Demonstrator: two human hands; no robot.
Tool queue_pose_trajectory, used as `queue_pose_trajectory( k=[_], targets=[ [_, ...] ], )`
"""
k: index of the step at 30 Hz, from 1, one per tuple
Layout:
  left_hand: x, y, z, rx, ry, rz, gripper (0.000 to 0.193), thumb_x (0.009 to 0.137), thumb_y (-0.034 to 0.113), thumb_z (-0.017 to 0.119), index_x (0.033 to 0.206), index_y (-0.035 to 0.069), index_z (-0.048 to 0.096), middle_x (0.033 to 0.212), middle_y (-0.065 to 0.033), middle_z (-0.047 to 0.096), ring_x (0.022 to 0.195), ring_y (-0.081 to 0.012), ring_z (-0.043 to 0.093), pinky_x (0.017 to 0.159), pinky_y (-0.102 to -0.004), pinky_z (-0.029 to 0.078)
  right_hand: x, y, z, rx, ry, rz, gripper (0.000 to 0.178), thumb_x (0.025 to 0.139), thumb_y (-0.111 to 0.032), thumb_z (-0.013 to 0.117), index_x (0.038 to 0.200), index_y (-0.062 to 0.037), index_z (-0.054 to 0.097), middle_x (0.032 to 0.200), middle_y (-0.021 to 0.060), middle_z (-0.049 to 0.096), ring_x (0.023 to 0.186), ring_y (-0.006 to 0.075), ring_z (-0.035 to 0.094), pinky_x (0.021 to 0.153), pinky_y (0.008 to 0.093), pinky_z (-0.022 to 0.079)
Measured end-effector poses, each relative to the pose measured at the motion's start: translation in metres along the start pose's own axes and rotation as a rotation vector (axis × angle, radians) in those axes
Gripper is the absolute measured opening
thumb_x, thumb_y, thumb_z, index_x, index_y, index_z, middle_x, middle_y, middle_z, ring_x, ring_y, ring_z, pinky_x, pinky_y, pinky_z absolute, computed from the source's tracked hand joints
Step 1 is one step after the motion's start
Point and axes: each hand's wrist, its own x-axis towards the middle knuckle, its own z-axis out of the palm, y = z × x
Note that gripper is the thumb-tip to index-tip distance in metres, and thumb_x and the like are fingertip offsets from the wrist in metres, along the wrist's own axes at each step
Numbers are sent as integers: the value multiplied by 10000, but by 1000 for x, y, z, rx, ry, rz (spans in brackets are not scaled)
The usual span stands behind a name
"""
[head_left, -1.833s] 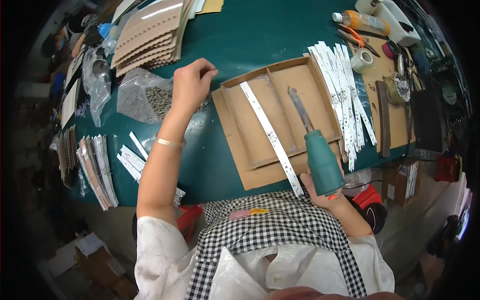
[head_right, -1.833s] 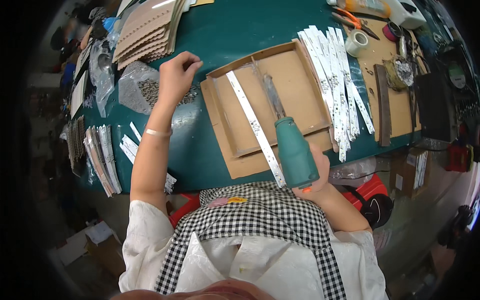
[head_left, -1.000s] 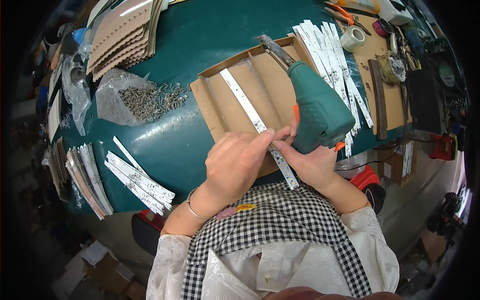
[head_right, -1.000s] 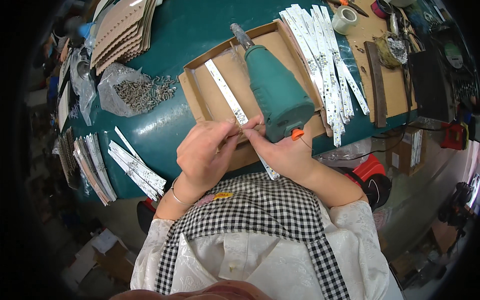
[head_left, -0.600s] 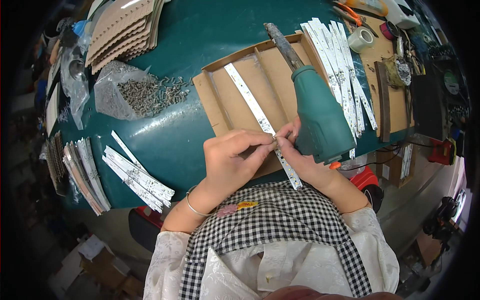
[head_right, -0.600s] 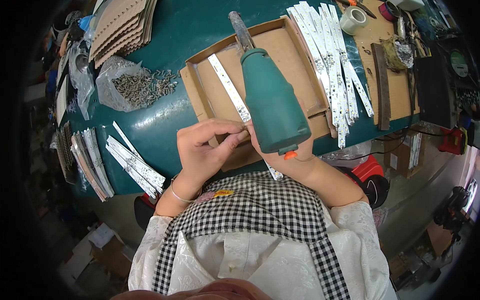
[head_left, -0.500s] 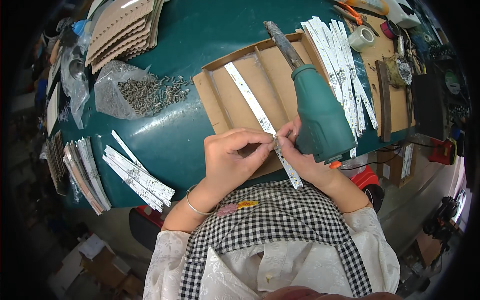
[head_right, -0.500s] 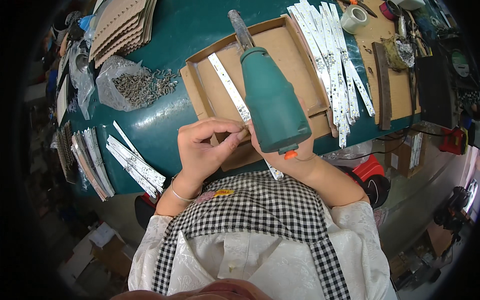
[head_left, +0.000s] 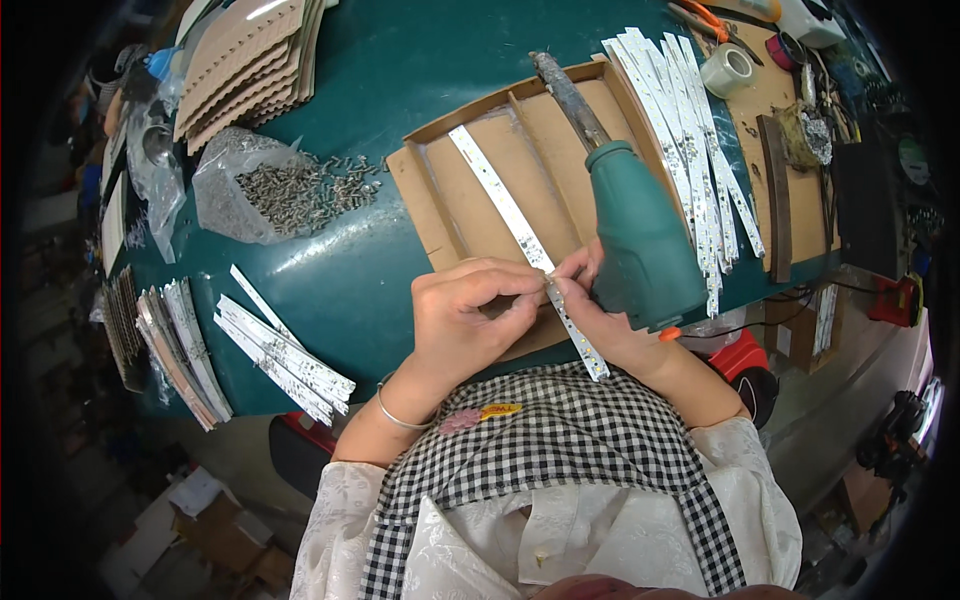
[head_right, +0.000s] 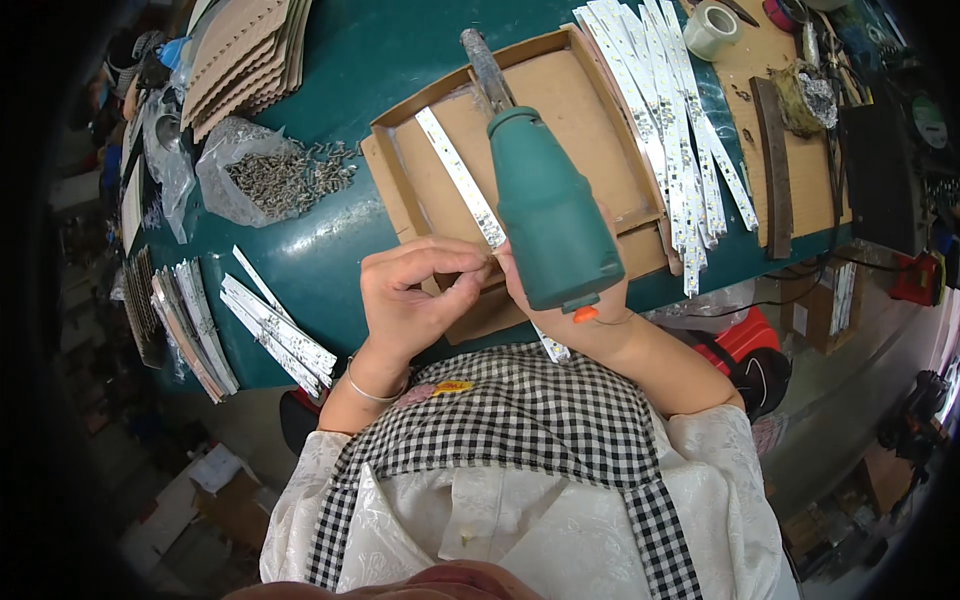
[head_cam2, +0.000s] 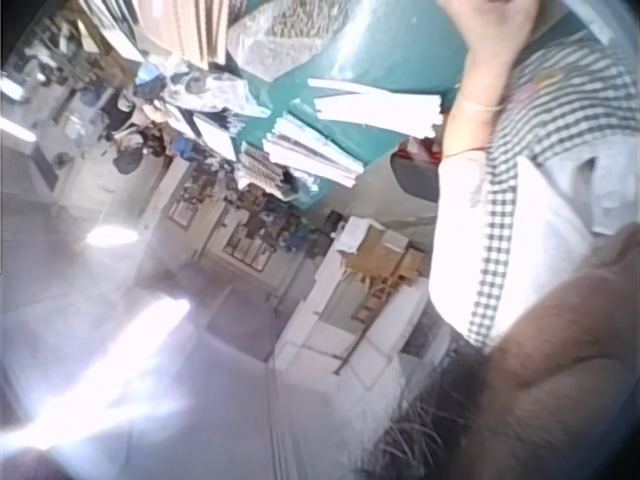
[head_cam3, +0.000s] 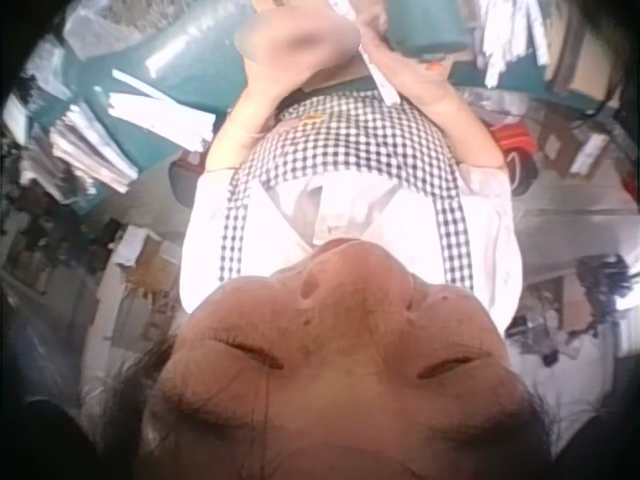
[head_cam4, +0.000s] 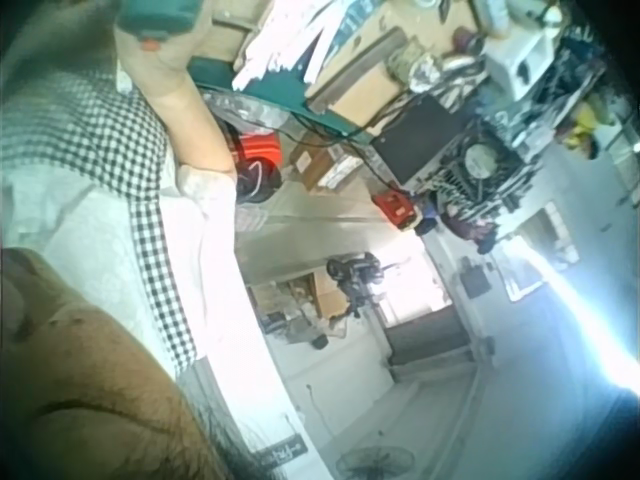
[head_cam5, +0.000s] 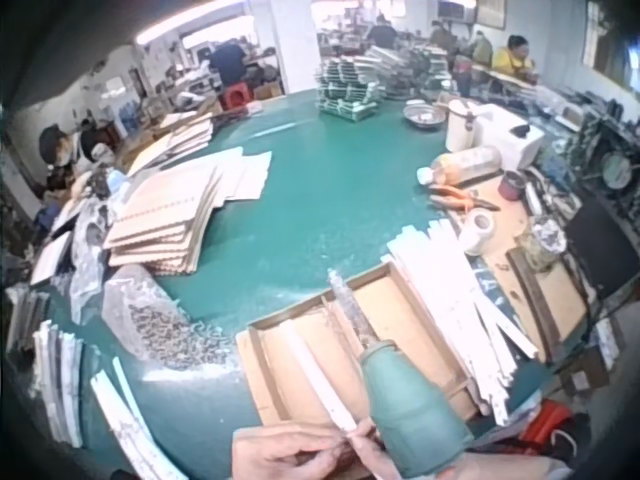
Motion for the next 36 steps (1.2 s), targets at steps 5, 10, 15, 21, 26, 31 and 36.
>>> queue_pose_trajectory(
  k=[5, 10, 15, 21, 26, 31, 36],
  targets=[
    [12, -14, -9, 404, 93, 163, 134, 712, -56, 760, 794, 47, 739, 799, -55, 744, 765, -180, 711, 808, -328, 509, 6, -8, -2, 164, 42, 41, 189, 884, 101, 650, 903, -11, 498, 798, 75, 635, 720, 100, 610, 620, 246, 497],
    [15, -26, -6, 524, 119, 177, 138, 714, -16, 788, 785, 92, 740, 782, -10, 732, 748, -152, 680, 861, -334, 427, -7, 8, -1, 284, 62, 175, 378, 836, 42, 732, 1149, 26, 521, 957, 94, 682, 832, 143, 676, 737, 272, 541],
    [16, -30, -4, 600, 108, 197, 143, 721, -4, 790, 802, 104, 742, 782, -4, 724, 760, -150, 676, 907, -375, 384, -1, -5, -9, 267, 25, 135, 241, 853, 106, 668, 991, -2, 502, 880, 65, 599, 814, 155, 672, 701, 274, 532],
    [16, -28, -6, 610, 77, 183, 134, 726, 11, 793, 803, 106, 739, 790, -4, 726, 780, -151, 681, 926, -389, 373, 1, -7, -12, 251, 4, 63, 247, 856, 149, 635, 991, -2, 494, 854, 29, 483, 839, 179, 670, 723, 291, 523],
    [15, -31, -8, 639, 57, 206, 151, 726, 13, 796, 829, 107, 739, 802, 0, 728, 787, -155, 682, 929, -395, 371, -1, -5, -10, 341, 51, 128, 287, 845, 130, 671, 1089, 23, 563, 879, 37, 553, 835, 150, 672, 731, 277, 533],
    [14, -30, -8, 654, 53, 219, 168, 722, 10, 798, 841, 112, 738, 817, 5, 726, 798, -158, 678, 933, -404, 371, -1, -5, -5, 510, 152, 173, 185, 827, 86, 735, 987, 16, 671, 896, 64, 714, 812, 110, 684, 718, 250, 554],
    [15, -32, -8, 671, 21, 261, 173, 714, 12, 804, 835, 115, 736, 825, 6, 718, 808, -161, 672, 952, -420, 375, 0, 0, -10, 363, 3, 128, 226, 855, 127, 659, 1010, 2, 554, 875, 56, 634, 804, 123, 665, 712, 263, 533]
  ],
)
